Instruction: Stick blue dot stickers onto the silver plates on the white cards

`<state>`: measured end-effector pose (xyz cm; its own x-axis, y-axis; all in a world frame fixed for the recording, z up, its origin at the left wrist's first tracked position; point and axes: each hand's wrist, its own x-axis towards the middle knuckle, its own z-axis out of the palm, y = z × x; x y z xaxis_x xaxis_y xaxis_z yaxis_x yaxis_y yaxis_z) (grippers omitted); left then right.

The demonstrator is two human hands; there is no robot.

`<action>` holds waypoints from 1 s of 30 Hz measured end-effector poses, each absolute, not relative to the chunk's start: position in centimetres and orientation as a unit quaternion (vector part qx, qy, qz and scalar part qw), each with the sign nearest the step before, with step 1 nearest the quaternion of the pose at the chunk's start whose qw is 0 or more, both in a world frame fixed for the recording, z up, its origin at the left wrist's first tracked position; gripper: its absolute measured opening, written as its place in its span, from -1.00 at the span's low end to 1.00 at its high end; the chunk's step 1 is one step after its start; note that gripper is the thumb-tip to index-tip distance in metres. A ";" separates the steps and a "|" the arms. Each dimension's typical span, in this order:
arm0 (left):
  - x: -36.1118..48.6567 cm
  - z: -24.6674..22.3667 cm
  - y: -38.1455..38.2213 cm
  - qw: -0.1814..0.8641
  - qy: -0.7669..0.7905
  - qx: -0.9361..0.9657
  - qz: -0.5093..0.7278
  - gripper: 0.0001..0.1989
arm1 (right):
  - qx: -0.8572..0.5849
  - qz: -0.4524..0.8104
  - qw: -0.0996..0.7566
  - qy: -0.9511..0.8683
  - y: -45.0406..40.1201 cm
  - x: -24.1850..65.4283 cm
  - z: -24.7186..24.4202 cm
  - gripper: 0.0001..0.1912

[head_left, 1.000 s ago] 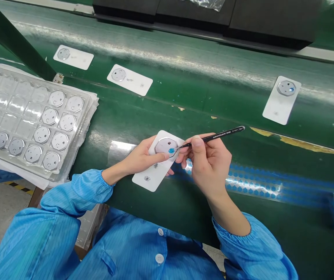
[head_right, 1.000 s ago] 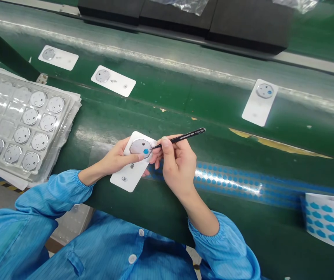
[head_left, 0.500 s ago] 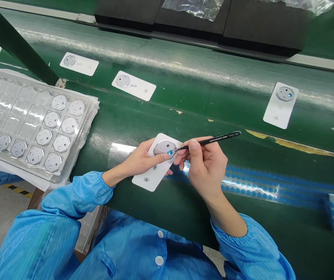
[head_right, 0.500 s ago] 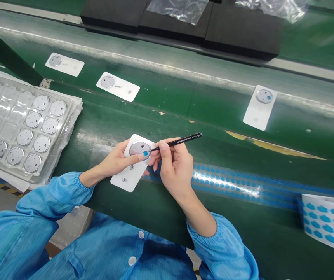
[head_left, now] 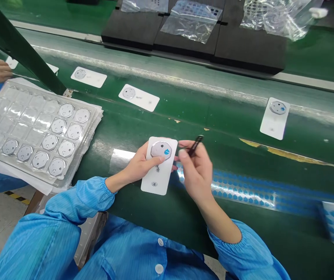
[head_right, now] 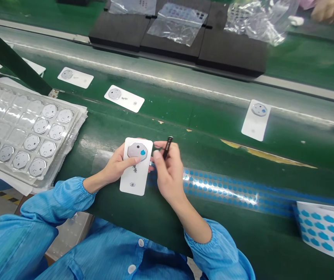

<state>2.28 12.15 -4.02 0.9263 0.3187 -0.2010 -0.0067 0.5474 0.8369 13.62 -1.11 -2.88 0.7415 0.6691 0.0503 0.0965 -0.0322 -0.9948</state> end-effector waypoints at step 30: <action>1.3 -3.2 13.4 0.820 0.114 0.561 0.011 -0.49 | -0.654 0.385 0.553 -0.345 -1.5 16.2 -1.8 -0.58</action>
